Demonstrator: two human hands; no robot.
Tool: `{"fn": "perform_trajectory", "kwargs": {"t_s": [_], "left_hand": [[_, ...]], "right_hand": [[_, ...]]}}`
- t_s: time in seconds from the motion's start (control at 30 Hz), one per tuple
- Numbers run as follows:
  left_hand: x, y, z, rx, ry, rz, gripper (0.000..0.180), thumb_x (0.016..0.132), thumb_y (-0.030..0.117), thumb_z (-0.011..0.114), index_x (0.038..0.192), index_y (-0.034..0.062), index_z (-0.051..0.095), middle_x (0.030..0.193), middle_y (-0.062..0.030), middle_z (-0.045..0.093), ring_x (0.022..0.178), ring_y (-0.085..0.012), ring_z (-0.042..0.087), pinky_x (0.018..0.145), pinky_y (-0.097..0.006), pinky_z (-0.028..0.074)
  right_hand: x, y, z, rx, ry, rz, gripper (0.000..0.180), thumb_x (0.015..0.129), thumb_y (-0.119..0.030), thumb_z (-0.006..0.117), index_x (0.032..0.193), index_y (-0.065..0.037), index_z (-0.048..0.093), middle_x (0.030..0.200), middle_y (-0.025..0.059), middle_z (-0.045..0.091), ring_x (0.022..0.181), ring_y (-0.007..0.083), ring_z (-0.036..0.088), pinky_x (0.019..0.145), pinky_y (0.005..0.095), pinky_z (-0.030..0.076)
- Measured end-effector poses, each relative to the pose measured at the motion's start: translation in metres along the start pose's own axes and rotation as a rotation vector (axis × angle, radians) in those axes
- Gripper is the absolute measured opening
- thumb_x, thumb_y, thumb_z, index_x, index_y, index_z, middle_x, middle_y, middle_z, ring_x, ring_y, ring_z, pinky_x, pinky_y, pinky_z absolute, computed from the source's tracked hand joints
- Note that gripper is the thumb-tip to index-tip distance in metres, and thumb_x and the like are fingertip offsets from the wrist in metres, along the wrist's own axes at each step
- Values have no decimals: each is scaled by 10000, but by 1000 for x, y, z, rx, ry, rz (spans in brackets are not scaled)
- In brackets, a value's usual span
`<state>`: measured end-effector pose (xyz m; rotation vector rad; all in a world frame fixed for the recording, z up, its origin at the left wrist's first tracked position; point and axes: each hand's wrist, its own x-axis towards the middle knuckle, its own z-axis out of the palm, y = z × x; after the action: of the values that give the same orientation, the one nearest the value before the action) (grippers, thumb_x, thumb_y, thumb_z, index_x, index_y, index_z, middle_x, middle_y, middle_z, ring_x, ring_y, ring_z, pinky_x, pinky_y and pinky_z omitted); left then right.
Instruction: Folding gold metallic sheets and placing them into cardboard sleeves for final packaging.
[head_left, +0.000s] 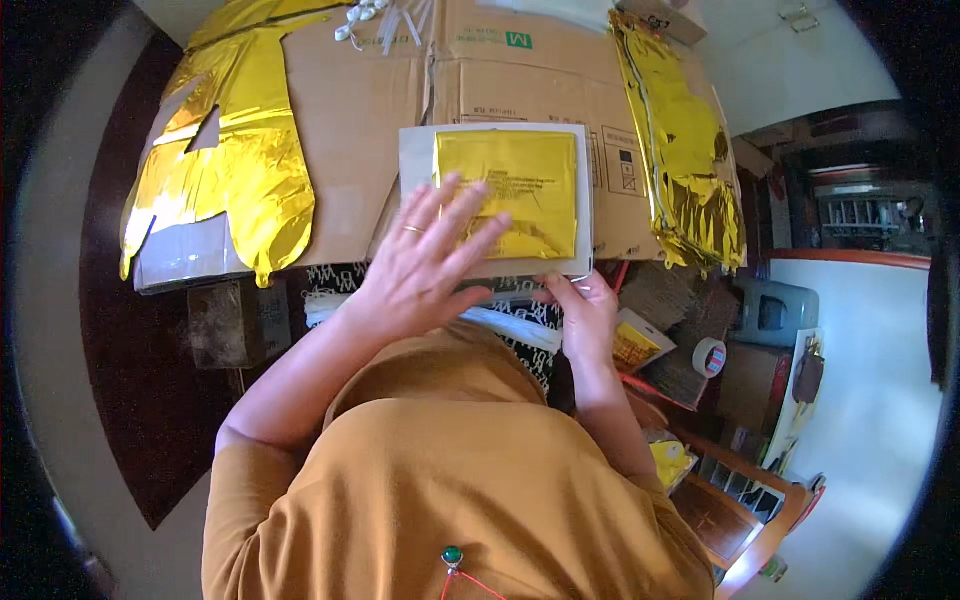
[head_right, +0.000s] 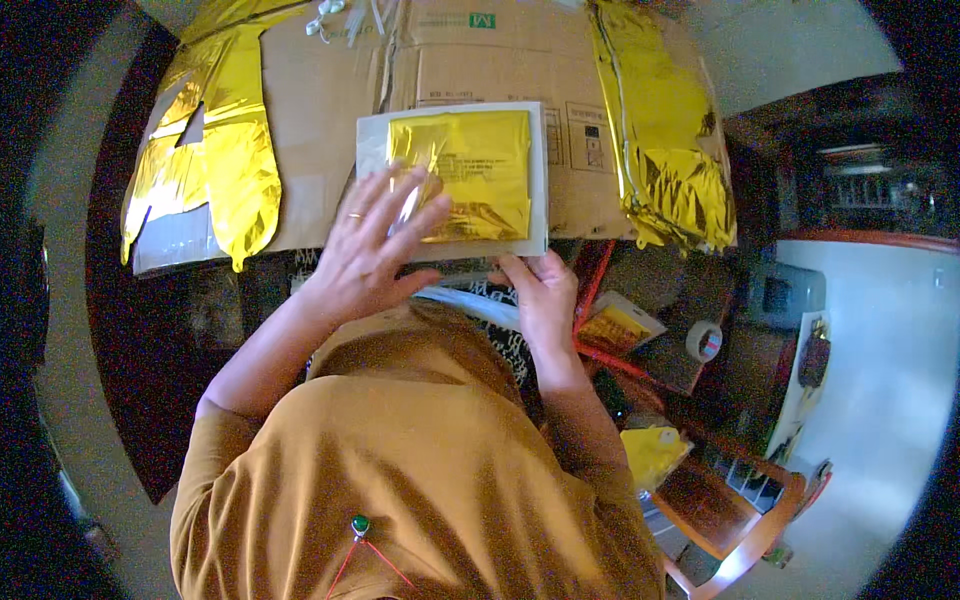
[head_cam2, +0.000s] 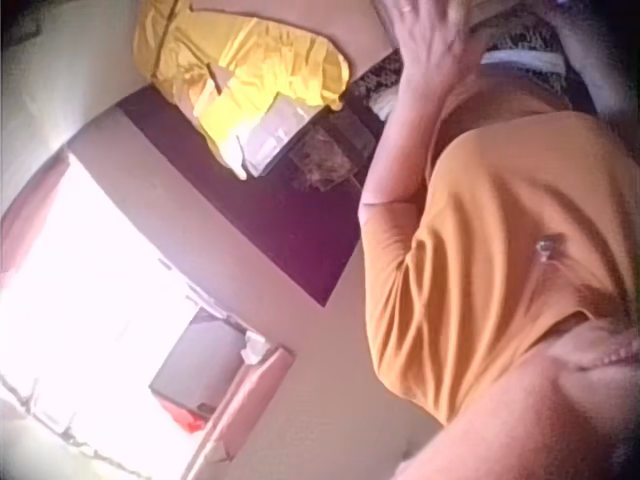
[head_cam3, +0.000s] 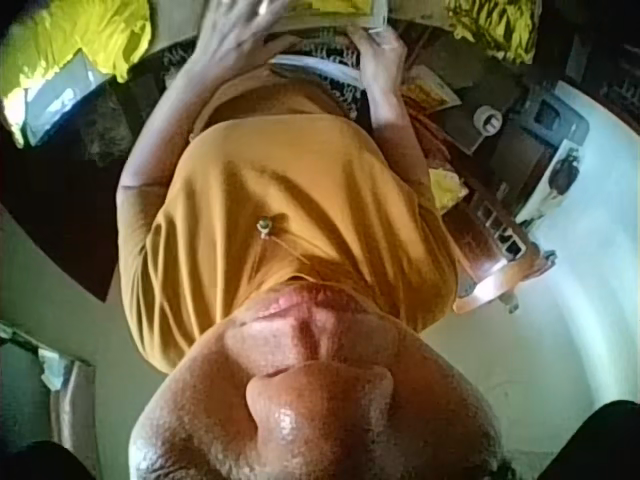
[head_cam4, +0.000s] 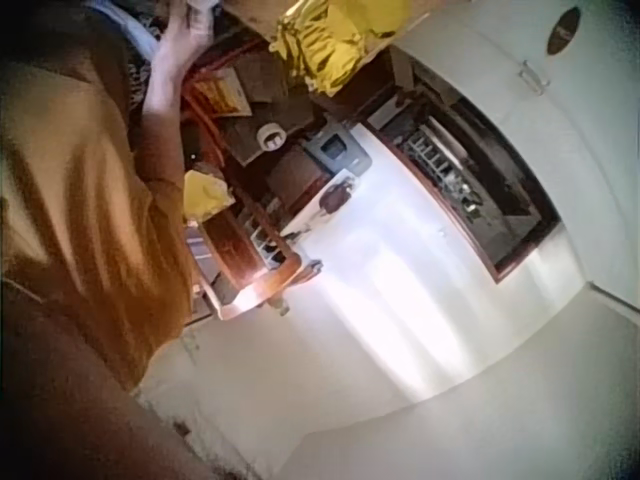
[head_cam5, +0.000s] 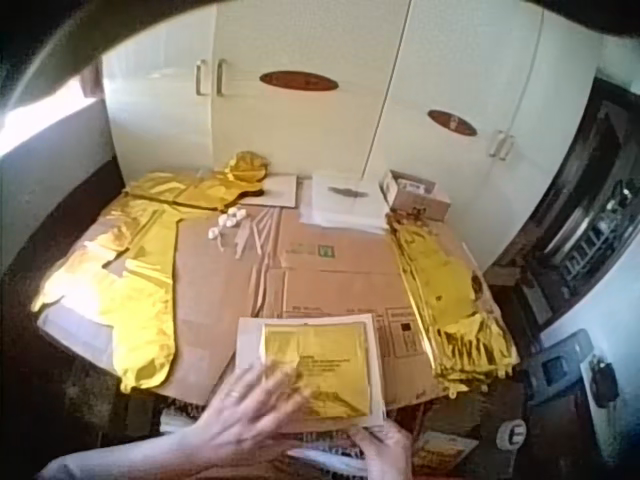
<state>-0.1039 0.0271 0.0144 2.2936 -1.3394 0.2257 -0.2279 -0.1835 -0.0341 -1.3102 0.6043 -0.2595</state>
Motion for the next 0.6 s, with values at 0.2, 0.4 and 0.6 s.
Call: {"fn": "perform_trajectory", "kwargs": {"t_s": [0.2, 0.4, 0.6], "left_hand": [[-15, -19, 22, 58, -20, 319, 588, 839, 238, 721, 1400, 154, 565, 1510, -156, 466, 1421, -332, 423, 1175, -534, 321], [-16, -19, 25, 138, 191, 226, 455, 940, 220, 565, 1395, 213, 578, 1497, -82, 498, 1425, -300, 424, 1184, -533, 298], [-15, -27, 24, 109, 164, 294, 441, 873, 221, 658, 1309, 158, 631, 1386, -60, 564, 1250, -258, 544, 1081, -478, 415]], "right_hand": [[-12, 4, -1, -373, 10, -382, 156, 933, 0, 674, 1084, 17, 707, 950, 85, 756, 827, 143, 719, 760, 285, 582], [13, 15, -12, -158, -64, -310, 186, 927, 28, 660, 1107, 9, 700, 959, 65, 747, 842, 125, 696, 793, 305, 572], [15, 35, -21, 75, -66, -254, 222, 920, 55, 630, 1125, 1, 694, 1062, 74, 731, 958, 142, 684, 872, 311, 546]]}}
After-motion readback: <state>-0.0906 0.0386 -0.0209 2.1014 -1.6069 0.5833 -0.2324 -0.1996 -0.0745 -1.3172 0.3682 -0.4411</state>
